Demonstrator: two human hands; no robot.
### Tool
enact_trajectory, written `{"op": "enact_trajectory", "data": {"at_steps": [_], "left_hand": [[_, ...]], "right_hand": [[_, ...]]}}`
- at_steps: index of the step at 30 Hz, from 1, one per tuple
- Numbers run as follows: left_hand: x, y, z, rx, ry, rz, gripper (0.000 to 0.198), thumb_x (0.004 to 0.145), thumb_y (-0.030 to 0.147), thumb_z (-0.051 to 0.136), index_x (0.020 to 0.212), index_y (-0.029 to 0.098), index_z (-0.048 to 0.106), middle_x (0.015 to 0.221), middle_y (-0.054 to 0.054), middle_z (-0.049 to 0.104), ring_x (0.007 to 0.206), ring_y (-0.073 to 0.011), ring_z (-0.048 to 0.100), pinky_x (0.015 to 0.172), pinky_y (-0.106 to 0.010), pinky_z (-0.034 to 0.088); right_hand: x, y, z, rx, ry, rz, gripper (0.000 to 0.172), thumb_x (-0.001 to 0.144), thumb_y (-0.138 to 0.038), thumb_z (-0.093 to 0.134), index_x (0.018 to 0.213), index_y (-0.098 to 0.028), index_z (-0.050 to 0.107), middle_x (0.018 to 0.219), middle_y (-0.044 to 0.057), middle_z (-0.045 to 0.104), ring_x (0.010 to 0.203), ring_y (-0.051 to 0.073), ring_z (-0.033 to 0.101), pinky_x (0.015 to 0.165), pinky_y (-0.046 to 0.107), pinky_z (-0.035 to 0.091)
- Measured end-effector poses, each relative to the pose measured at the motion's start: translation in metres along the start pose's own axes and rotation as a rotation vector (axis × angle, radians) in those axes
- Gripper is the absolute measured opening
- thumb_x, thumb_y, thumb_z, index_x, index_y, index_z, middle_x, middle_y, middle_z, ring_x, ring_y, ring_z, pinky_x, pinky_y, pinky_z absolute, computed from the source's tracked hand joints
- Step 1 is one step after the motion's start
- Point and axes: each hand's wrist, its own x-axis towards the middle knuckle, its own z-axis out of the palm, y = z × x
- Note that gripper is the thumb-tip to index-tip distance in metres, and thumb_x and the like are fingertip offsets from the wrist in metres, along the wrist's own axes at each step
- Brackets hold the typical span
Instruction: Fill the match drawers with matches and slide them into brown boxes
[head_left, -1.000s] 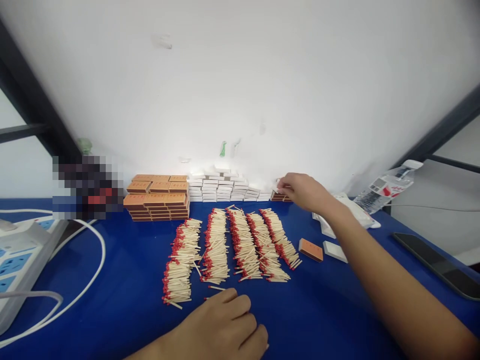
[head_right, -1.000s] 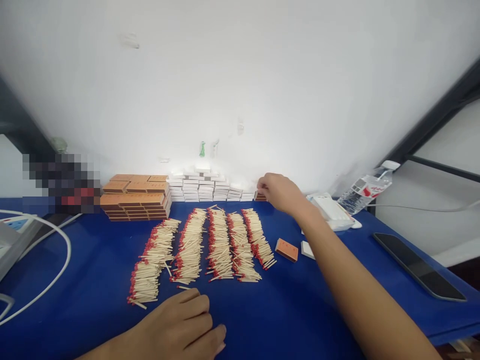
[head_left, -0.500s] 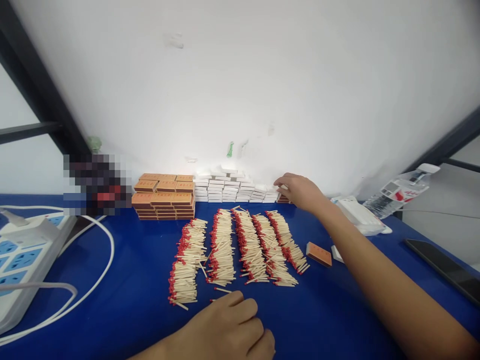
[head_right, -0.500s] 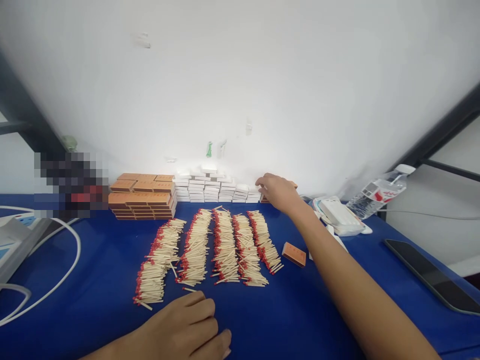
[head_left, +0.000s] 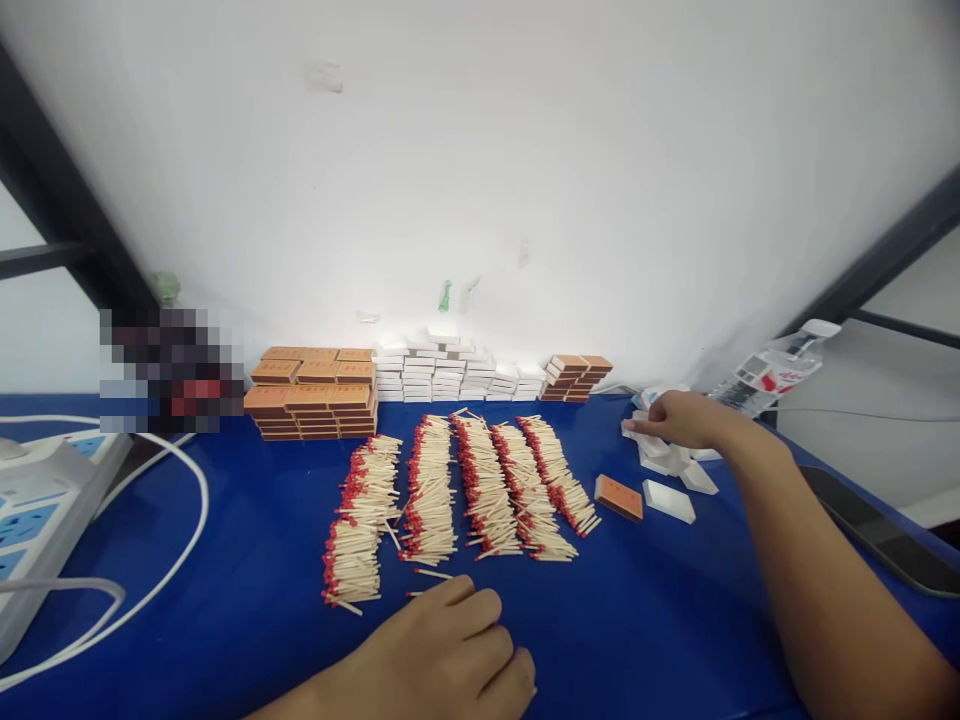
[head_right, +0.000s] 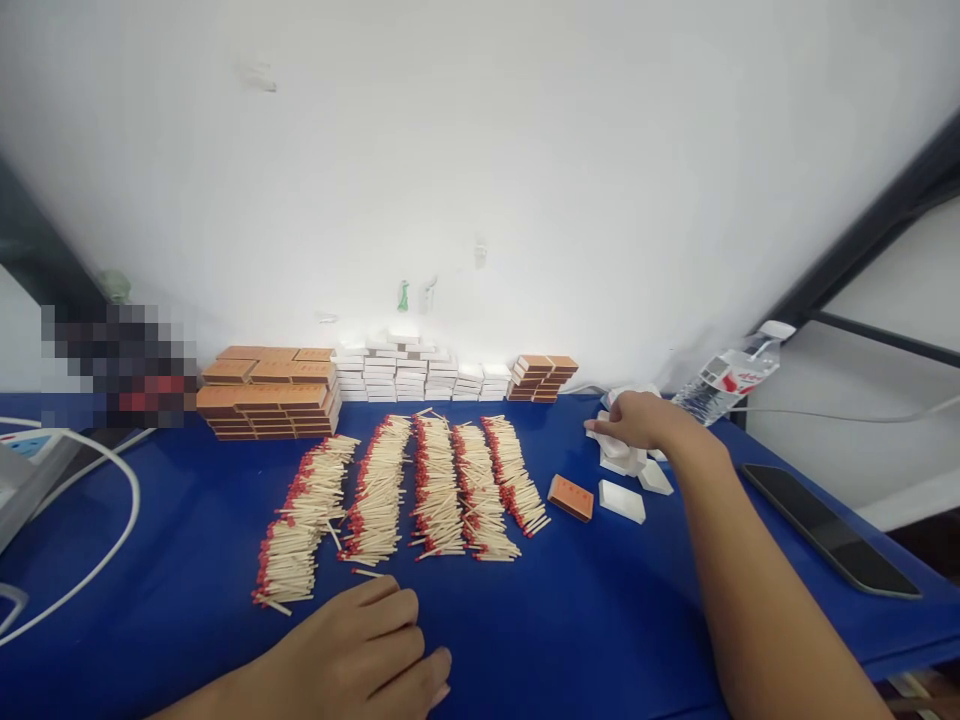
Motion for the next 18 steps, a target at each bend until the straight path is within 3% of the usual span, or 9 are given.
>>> {"op": "enact_trajectory", "data": {"at_steps": [3,7,11,14,18], "left_hand": [[0.000,0.000,0.000,0.004,-0.001,-0.007,0.014,0.091,0.016,0.073,0.080,0.014,0.064,0.057,0.002,0.047,0.061,-0.0156,0.042,0.058,-0.034,0.030],[0.000,0.001,-0.001,0.009,-0.001,-0.005,0.016,0.092,0.017,0.073,0.080,0.014,0.062,0.057,0.003,0.047,0.061,-0.0150,0.042,0.059,-0.033,0.030],[0.000,0.002,-0.001,0.005,-0.009,-0.005,0.015,0.094,0.016,0.070,0.081,0.014,0.063,0.058,0.002,0.047,0.061,-0.0152,0.041,0.059,-0.033,0.030],[0.001,0.002,-0.001,-0.007,0.018,-0.013,0.015,0.095,0.015,0.067,0.080,0.014,0.063,0.058,0.002,0.047,0.062,-0.0160,0.041,0.059,-0.034,0.031],[0.003,0.001,-0.001,-0.010,0.017,-0.013,0.016,0.095,0.014,0.066,0.079,0.013,0.064,0.056,0.002,0.046,0.061,-0.0161,0.039,0.057,-0.034,0.030]], "right_hand": [[0.001,-0.006,0.000,-0.017,-0.189,0.108,0.041,0.078,-0.053,0.080,0.059,-0.024,0.057,0.064,0.009,0.068,0.062,0.027,0.067,0.060,0.037,0.045],[0.002,-0.007,-0.001,-0.012,-0.142,0.158,0.028,0.076,-0.044,0.080,0.079,-0.022,0.062,0.086,0.014,0.074,0.084,0.033,0.070,0.067,0.038,0.048],[-0.003,-0.003,-0.006,0.056,-0.094,0.127,0.029,0.083,-0.040,0.073,0.101,-0.018,0.068,0.095,0.016,0.076,0.082,0.030,0.071,0.069,0.037,0.050],[-0.010,-0.009,-0.012,0.255,-0.068,0.031,0.036,0.094,-0.045,0.060,0.115,-0.019,0.071,0.102,0.016,0.076,0.076,0.025,0.070,0.063,0.035,0.052],[-0.019,-0.034,-0.018,0.682,-0.007,-0.088,0.041,0.092,-0.061,0.064,0.100,-0.021,0.073,0.087,0.011,0.075,0.070,0.023,0.067,0.051,0.031,0.051]]}}
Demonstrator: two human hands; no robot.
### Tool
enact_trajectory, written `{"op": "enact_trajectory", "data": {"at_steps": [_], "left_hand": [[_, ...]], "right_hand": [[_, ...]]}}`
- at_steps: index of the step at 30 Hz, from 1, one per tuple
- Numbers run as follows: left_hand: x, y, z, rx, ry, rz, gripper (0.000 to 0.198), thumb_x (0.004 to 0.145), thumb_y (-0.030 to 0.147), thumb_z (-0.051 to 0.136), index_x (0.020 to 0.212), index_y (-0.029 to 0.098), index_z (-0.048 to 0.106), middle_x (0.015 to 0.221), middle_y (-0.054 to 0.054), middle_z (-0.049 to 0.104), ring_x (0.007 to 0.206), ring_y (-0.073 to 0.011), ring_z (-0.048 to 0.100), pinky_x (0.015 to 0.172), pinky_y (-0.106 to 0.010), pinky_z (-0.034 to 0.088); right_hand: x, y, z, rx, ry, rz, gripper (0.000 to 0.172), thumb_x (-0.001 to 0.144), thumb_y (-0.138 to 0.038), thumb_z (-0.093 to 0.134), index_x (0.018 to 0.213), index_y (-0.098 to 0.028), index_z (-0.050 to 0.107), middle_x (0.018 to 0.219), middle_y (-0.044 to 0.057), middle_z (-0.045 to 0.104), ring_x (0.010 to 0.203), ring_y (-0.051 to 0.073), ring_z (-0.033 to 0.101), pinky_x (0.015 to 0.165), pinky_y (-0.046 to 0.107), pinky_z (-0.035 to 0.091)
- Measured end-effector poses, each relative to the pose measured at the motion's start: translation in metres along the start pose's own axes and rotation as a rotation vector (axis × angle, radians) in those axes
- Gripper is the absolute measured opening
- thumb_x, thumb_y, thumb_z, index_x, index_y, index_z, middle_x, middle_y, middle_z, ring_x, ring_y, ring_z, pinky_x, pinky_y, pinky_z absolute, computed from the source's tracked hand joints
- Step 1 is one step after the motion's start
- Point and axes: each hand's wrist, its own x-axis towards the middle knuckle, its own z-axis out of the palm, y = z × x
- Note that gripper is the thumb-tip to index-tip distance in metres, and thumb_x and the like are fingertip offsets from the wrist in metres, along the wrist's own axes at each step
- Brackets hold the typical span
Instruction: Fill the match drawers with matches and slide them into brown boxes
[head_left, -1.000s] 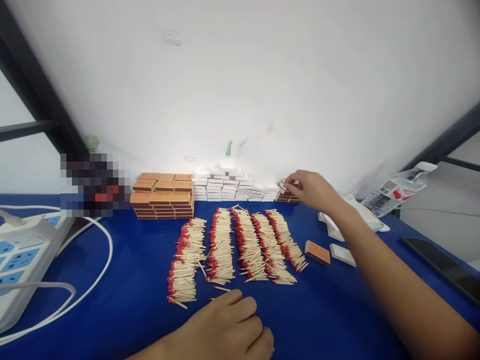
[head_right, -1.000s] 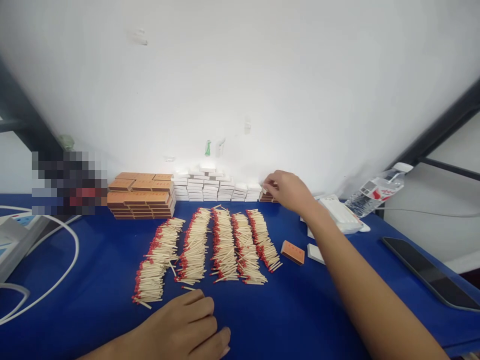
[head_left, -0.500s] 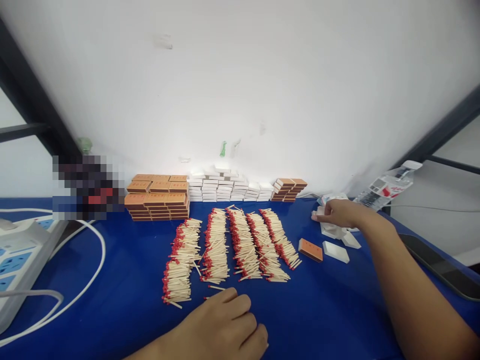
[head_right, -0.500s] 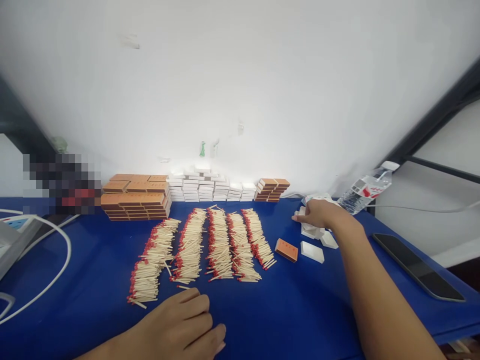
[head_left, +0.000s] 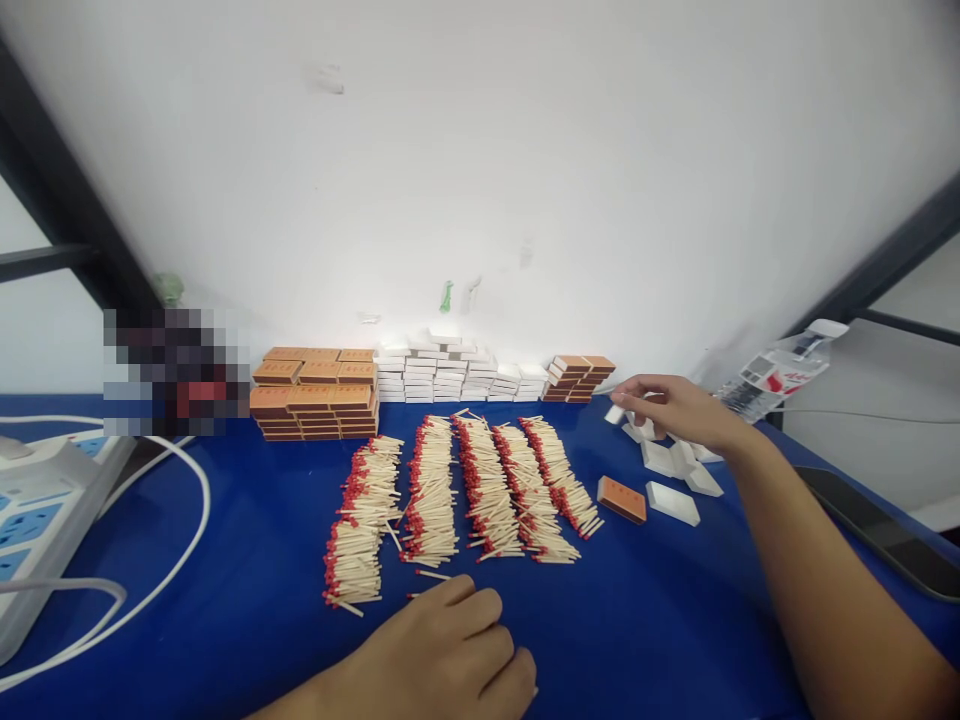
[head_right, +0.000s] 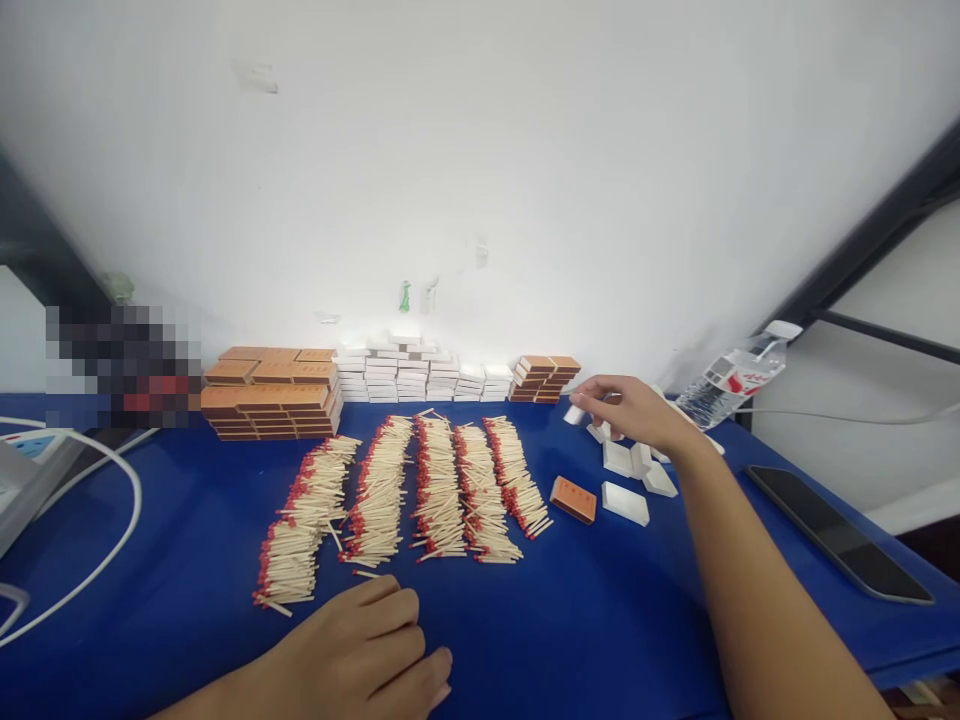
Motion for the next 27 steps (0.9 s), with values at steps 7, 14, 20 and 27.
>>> {"op": "enact_trajectory", "data": {"at_steps": [7,14,20,27], "left_hand": [[-0.002,-0.001,0.002,-0.004,-0.030,-0.004,0.015,0.093,0.016,0.070,0.080,0.014,0.063,0.058,0.002,0.047,0.061,-0.0158,0.042,0.058,-0.033,0.030],[-0.001,0.000,0.000,0.023,-0.014,0.001,0.018,0.092,0.018,0.073,0.079,0.015,0.061,0.056,0.003,0.047,0.059,-0.0147,0.044,0.058,-0.032,0.031],[-0.005,0.000,0.003,0.032,0.000,0.007,0.019,0.092,0.017,0.072,0.077,0.015,0.060,0.056,0.003,0.047,0.059,-0.0149,0.044,0.058,-0.032,0.031],[-0.006,-0.001,0.003,0.014,-0.017,0.011,0.018,0.091,0.017,0.075,0.078,0.014,0.062,0.057,0.003,0.048,0.061,-0.0149,0.044,0.058,-0.033,0.031]], "right_hand": [[0.017,-0.048,0.048,0.161,0.009,-0.291,0.046,0.086,-0.068,0.071,0.087,-0.022,0.069,0.108,0.012,0.074,0.078,0.023,0.070,0.055,0.033,0.059],[0.068,-0.067,0.078,-0.056,0.354,-0.562,0.021,0.096,-0.041,0.065,0.095,-0.021,0.074,0.112,0.012,0.067,0.089,0.023,0.065,0.084,0.041,0.056],[0.079,-0.060,0.083,-0.188,0.349,-0.531,0.016,0.097,-0.032,0.063,0.093,-0.020,0.073,0.115,0.010,0.065,0.079,0.020,0.063,0.083,0.039,0.053],[0.068,-0.055,0.079,-0.387,0.316,-0.499,0.021,0.100,-0.027,0.056,0.100,-0.022,0.076,0.116,0.010,0.067,0.094,0.025,0.068,0.080,0.038,0.050]]}}
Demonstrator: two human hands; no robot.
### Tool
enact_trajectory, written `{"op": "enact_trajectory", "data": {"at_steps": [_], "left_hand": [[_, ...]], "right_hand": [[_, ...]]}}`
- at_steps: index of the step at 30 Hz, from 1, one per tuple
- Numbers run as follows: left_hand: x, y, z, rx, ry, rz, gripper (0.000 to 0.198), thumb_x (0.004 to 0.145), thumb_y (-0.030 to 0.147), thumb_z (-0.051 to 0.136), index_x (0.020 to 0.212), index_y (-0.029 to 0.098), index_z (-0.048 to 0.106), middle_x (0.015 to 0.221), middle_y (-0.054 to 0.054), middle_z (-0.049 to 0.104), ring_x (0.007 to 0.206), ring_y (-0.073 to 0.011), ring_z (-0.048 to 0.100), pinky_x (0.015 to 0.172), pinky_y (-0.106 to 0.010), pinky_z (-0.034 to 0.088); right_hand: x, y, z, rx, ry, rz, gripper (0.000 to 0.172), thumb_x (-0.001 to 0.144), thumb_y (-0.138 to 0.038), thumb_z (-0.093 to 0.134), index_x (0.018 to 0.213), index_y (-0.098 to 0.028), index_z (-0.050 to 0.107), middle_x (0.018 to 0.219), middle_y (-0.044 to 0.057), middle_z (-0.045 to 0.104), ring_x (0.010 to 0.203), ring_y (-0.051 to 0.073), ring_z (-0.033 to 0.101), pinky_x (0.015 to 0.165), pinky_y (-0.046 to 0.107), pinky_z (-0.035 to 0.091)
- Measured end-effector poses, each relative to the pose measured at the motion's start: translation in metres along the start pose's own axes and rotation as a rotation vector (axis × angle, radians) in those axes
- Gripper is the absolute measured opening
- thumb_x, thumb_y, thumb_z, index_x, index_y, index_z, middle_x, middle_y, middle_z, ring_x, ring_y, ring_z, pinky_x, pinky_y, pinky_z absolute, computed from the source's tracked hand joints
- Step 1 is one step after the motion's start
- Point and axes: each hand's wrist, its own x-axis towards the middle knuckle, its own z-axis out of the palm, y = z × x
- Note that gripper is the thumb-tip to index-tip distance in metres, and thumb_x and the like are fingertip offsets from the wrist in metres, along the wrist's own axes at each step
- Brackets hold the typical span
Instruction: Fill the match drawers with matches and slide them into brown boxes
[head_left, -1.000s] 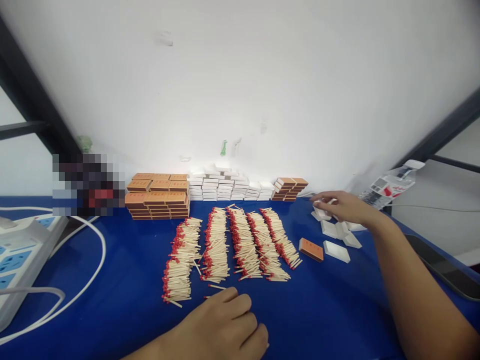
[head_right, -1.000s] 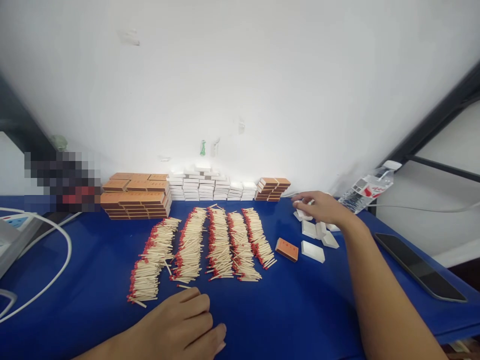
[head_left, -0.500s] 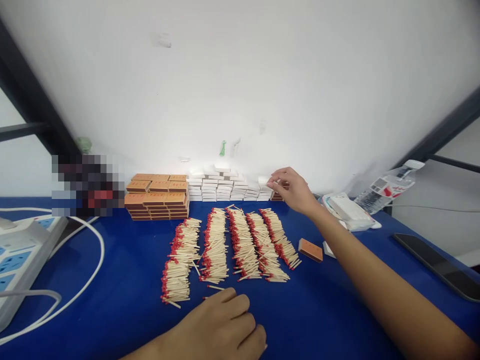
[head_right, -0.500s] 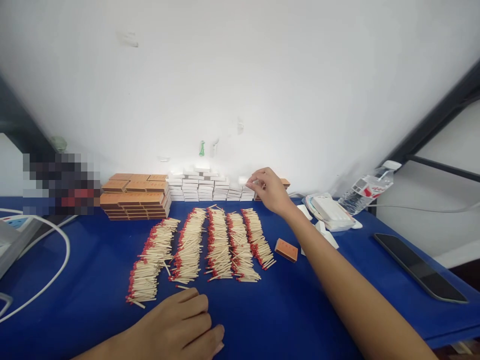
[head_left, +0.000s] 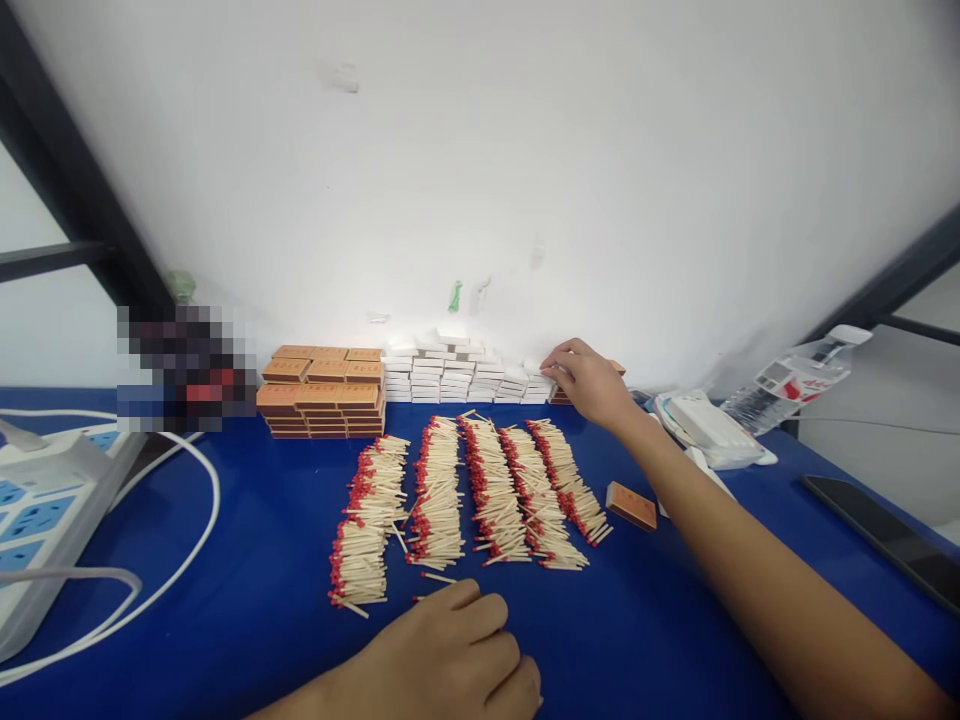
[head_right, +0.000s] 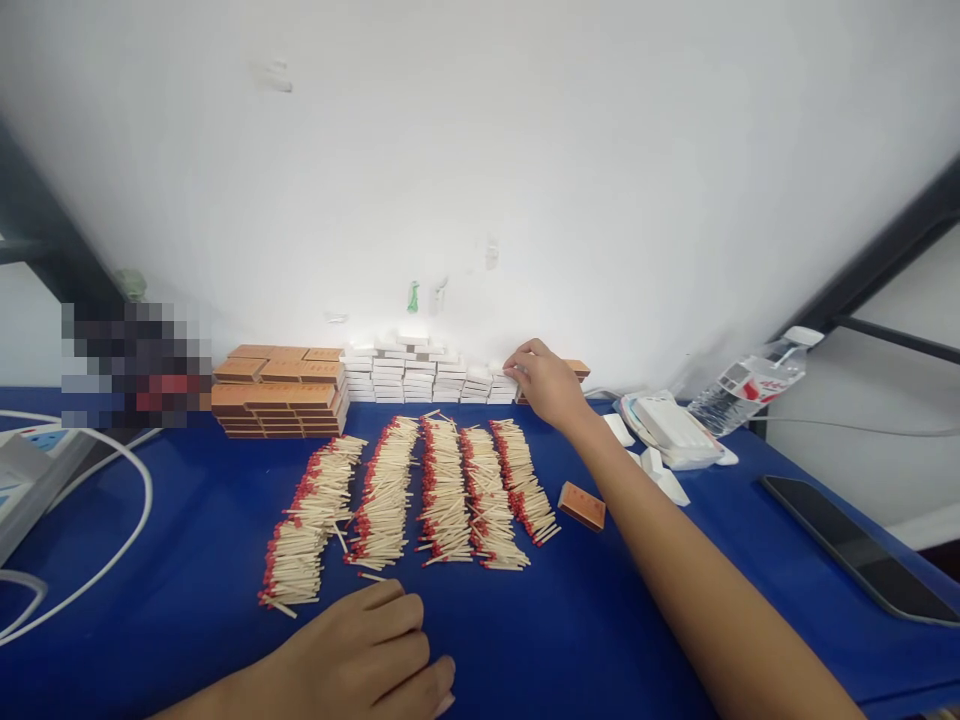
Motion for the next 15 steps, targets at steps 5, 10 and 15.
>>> {"op": "enact_trajectory", "data": {"at_steps": [5,10,15], "left_hand": [[0.003,0.000,-0.002,0.000,-0.005,-0.005,0.017,0.091,0.016,0.073,0.078,0.014,0.063,0.056,0.003,0.047,0.060,-0.0148,0.042,0.057,-0.033,0.030],[0.004,0.000,-0.002,0.002,-0.004,-0.013,0.017,0.093,0.016,0.071,0.079,0.014,0.063,0.057,0.003,0.047,0.061,-0.0151,0.042,0.058,-0.033,0.030],[0.004,0.001,-0.003,0.005,-0.005,-0.014,0.015,0.093,0.017,0.071,0.081,0.015,0.062,0.058,0.002,0.047,0.062,-0.0155,0.044,0.060,-0.033,0.033]], "right_hand": [[-0.002,0.002,0.000,-0.055,-0.042,-0.032,0.026,0.101,-0.022,0.051,0.111,-0.020,0.076,0.121,0.011,0.069,0.103,0.028,0.070,0.085,0.039,0.051],[0.000,0.000,0.003,-0.117,-0.059,-0.040,0.030,0.102,-0.019,0.049,0.115,-0.018,0.076,0.123,0.012,0.069,0.105,0.029,0.070,0.085,0.039,0.051],[-0.004,-0.004,-0.012,-0.125,-0.032,-0.012,0.033,0.102,-0.022,0.049,0.120,-0.021,0.076,0.126,0.011,0.070,0.103,0.027,0.070,0.082,0.037,0.051]]}}
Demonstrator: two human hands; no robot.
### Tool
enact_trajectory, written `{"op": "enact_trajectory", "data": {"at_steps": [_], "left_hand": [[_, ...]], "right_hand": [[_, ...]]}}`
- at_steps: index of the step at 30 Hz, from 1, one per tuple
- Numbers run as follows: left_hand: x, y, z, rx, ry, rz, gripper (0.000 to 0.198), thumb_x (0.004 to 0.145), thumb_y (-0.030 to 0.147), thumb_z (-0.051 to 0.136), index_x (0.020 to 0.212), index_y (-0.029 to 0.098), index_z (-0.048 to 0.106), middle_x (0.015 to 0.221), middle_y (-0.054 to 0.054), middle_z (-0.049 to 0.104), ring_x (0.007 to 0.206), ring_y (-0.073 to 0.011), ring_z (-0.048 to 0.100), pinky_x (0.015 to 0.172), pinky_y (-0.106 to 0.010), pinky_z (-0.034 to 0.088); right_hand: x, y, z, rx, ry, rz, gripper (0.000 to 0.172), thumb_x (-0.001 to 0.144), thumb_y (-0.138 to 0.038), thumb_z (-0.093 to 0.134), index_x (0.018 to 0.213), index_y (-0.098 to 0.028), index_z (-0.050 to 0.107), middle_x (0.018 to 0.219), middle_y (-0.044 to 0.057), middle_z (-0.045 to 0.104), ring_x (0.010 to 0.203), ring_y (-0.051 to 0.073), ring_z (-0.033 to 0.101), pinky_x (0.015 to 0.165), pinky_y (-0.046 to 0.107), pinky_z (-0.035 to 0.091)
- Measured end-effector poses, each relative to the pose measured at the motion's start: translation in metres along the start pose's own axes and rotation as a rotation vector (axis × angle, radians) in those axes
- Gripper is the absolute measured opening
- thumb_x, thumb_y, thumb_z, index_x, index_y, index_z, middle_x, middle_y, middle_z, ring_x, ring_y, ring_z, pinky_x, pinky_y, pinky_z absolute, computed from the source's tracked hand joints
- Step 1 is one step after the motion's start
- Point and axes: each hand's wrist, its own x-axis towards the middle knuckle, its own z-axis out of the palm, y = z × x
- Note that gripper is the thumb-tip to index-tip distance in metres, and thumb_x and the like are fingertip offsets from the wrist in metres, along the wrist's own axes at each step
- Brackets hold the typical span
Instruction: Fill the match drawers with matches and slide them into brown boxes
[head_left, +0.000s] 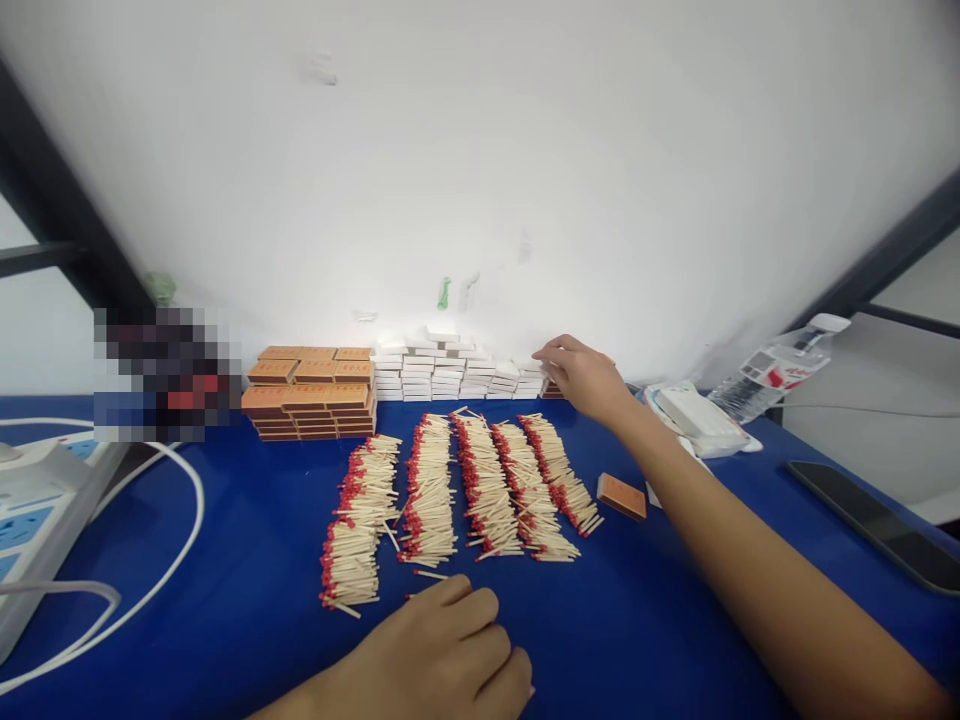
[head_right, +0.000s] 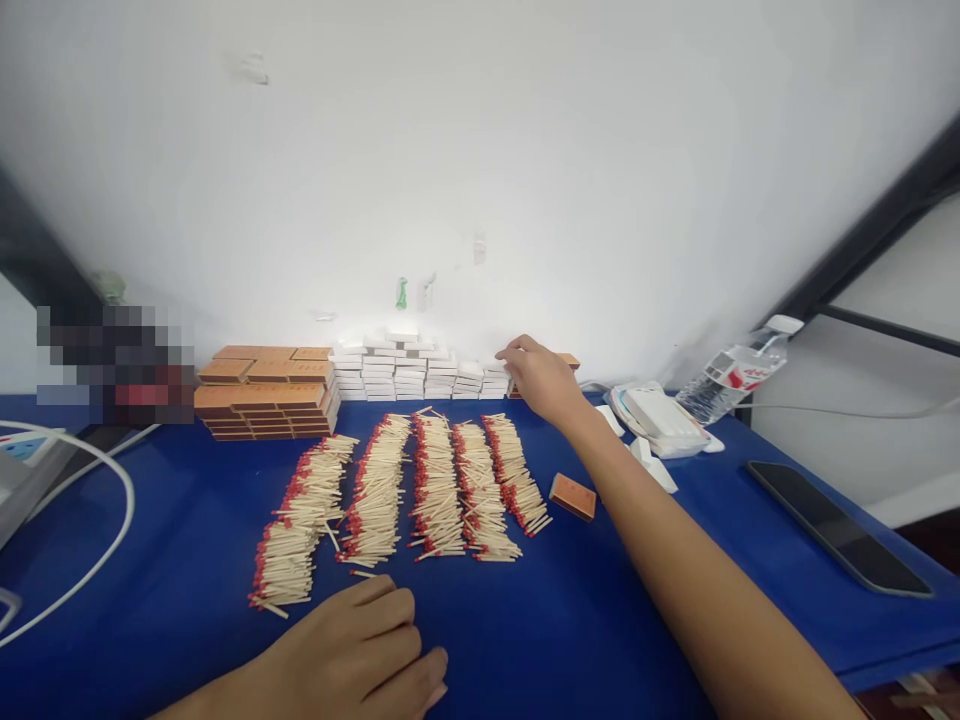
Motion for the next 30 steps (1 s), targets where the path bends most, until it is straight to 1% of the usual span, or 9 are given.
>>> {"op": "enact_trajectory", "data": {"at_steps": [4,7,10,12,14,18,23,26,30], "left_hand": [[0.003,0.002,-0.002,-0.011,0.020,-0.010,0.011,0.094,0.015,0.067,0.083,0.014,0.064,0.059,0.001,0.049,0.062,-0.0164,0.045,0.060,-0.034,0.035],[0.005,0.003,-0.003,-0.014,0.030,-0.008,0.011,0.095,0.014,0.065,0.084,0.014,0.065,0.058,0.001,0.050,0.061,-0.0163,0.044,0.059,-0.034,0.035],[0.005,0.003,-0.004,-0.029,0.029,-0.017,0.008,0.093,0.014,0.066,0.086,0.014,0.065,0.059,0.002,0.050,0.062,-0.0160,0.044,0.059,-0.034,0.035],[0.004,0.003,-0.004,-0.036,0.009,-0.024,0.005,0.092,0.016,0.069,0.087,0.014,0.066,0.060,0.001,0.051,0.063,-0.0159,0.044,0.061,-0.034,0.035],[0.004,0.003,-0.004,-0.043,0.008,-0.029,0.005,0.091,0.015,0.069,0.088,0.014,0.066,0.060,0.001,0.051,0.063,-0.0160,0.044,0.061,-0.033,0.035],[0.005,0.003,-0.005,-0.051,0.018,-0.028,0.006,0.091,0.014,0.069,0.087,0.013,0.065,0.060,0.001,0.052,0.063,-0.0165,0.044,0.060,-0.034,0.034],[0.005,0.004,-0.005,-0.038,0.005,-0.025,0.009,0.093,0.017,0.068,0.086,0.015,0.063,0.061,0.002,0.051,0.062,-0.0159,0.045,0.061,-0.033,0.034],[0.005,0.003,-0.005,-0.042,0.007,-0.025,0.009,0.091,0.016,0.068,0.085,0.015,0.063,0.061,0.002,0.051,0.062,-0.0158,0.044,0.060,-0.033,0.033],[0.004,0.003,-0.004,-0.036,0.015,-0.021,0.010,0.092,0.016,0.069,0.084,0.015,0.062,0.060,0.002,0.049,0.062,-0.0158,0.044,0.060,-0.033,0.033]], "right_hand": [[-0.020,0.017,-0.033,0.022,0.026,0.049,0.028,0.100,-0.034,0.054,0.103,-0.021,0.079,0.102,0.010,0.077,0.086,0.025,0.070,0.078,0.036,0.051],[-0.043,0.041,-0.050,-0.060,-0.116,0.209,0.030,0.096,-0.043,0.058,0.086,-0.022,0.077,0.083,0.008,0.077,0.075,0.025,0.069,0.069,0.036,0.048],[-0.062,0.063,-0.049,-0.242,-0.308,0.408,0.032,0.092,-0.047,0.061,0.078,-0.022,0.075,0.081,0.010,0.077,0.078,0.029,0.070,0.064,0.037,0.046],[-0.068,0.073,-0.041,-0.340,-0.368,0.497,0.033,0.091,-0.050,0.063,0.082,-0.021,0.075,0.086,0.013,0.077,0.082,0.032,0.071,0.065,0.038,0.048],[-0.069,0.077,-0.032,-0.374,-0.398,0.523,0.034,0.091,-0.051,0.064,0.082,-0.020,0.075,0.088,0.016,0.077,0.084,0.034,0.072,0.067,0.039,0.049],[-0.069,0.076,-0.024,-0.378,-0.443,0.484,0.026,0.090,-0.038,0.067,0.074,-0.019,0.073,0.086,0.017,0.076,0.081,0.032,0.073,0.067,0.038,0.048],[-0.069,0.065,-0.031,-0.366,-0.422,0.408,0.019,0.093,-0.031,0.061,0.081,-0.020,0.071,0.091,0.015,0.076,0.083,0.030,0.071,0.063,0.035,0.042],[-0.065,0.050,-0.036,-0.314,-0.352,0.314,0.014,0.094,-0.028,0.058,0.087,-0.021,0.068,0.092,0.012,0.076,0.080,0.027,0.068,0.062,0.033,0.039],[-0.046,0.024,-0.037,-0.171,-0.175,0.128,0.016,0.099,-0.027,0.050,0.099,-0.021,0.065,0.095,0.010,0.075,0.078,0.025,0.065,0.064,0.032,0.039]]}}
